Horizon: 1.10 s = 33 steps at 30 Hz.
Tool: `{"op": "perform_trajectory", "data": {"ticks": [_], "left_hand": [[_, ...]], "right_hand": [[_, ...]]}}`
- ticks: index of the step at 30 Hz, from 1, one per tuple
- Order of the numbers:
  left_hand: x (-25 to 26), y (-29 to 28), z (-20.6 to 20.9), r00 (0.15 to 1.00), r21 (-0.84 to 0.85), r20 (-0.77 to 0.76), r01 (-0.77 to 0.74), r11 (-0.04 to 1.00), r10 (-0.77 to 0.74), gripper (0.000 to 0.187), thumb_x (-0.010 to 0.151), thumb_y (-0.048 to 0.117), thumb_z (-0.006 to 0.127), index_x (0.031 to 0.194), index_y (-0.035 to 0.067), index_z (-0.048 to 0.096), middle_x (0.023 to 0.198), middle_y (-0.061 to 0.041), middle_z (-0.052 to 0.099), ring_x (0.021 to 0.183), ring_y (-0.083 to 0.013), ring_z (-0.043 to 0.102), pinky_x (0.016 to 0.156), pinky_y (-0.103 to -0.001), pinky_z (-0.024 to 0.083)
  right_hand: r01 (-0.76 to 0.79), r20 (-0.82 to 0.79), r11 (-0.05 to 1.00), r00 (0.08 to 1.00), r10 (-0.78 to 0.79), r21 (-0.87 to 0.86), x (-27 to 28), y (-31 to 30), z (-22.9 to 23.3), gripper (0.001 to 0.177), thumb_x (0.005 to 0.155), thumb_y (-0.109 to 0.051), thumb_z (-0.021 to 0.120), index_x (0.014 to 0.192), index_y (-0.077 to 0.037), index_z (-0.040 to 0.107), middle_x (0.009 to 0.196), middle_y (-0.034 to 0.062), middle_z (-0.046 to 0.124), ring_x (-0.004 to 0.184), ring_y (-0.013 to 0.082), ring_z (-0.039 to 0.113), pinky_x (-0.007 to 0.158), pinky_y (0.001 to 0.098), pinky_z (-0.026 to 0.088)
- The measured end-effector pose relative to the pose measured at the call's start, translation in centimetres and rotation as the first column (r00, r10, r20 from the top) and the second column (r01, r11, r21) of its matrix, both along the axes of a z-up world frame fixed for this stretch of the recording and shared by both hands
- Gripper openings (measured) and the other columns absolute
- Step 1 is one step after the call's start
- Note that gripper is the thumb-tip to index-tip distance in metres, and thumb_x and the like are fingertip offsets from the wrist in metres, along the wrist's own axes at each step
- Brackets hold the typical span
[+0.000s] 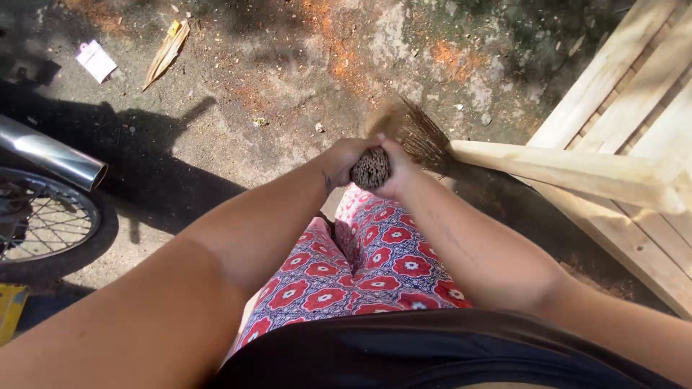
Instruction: Sweeping and clearing debris using a stick broom in an outdoor area.
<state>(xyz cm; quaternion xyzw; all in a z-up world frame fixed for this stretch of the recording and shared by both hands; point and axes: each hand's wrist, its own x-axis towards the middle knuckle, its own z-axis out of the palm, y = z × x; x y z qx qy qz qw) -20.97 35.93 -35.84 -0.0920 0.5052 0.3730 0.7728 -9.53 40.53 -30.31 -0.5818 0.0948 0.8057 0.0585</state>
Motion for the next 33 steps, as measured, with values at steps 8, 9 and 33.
{"op": "perform_trajectory", "data": {"ticks": [8, 9, 33], "left_hand": [[6.7, 7.9, 7.4, 0.550, 0.175, -0.812, -0.091, 0.980, 0.196, 0.065, 0.084, 0.037, 0.081, 0.126, -0.003, 0.052, 0.104, -0.020, 0.070, 0.092, -0.0298, 0.072, 0.078, -0.041, 0.059], [8.3, 8.4, 8.3, 0.541, 0.140, -0.836, 0.040, 0.989, 0.096, 0.066, 0.086, 0.042, 0.079, 0.128, -0.002, 0.053, 0.106, -0.020, 0.070, 0.096, -0.0300, 0.071, 0.082, -0.041, 0.057], [8.9, 16.5, 6.5, 0.975, -0.146, -0.198, -0.135, 0.980, 0.104, 0.059, 0.085, 0.049, 0.073, 0.122, 0.003, 0.070, 0.117, -0.017, 0.073, 0.101, -0.0311, 0.070, 0.086, -0.049, 0.056]], "right_hand": [[-0.305, -0.424, 0.922, 0.821, 0.382, 0.240, 4.9, 11.9, -4.1, 0.033, 0.097, -0.028, 0.055, 0.112, 0.000, 0.063, 0.096, 0.0183, 0.072, 0.082, 0.0291, 0.074, 0.079, 0.0439, 0.063], [-0.267, -0.385, 0.925, 0.851, 0.358, 0.269, 7.0, 12.7, -4.5, 0.032, 0.097, -0.026, 0.054, 0.113, 0.000, 0.062, 0.097, 0.0185, 0.071, 0.085, 0.0284, 0.074, 0.081, 0.0439, 0.063], [-0.460, -0.168, 0.843, 0.841, 0.514, 0.277, 10.0, 18.5, 1.9, 0.039, 0.097, -0.030, 0.052, 0.118, -0.001, 0.065, 0.104, 0.0167, 0.075, 0.086, 0.0260, 0.076, 0.078, 0.0425, 0.065]]}}
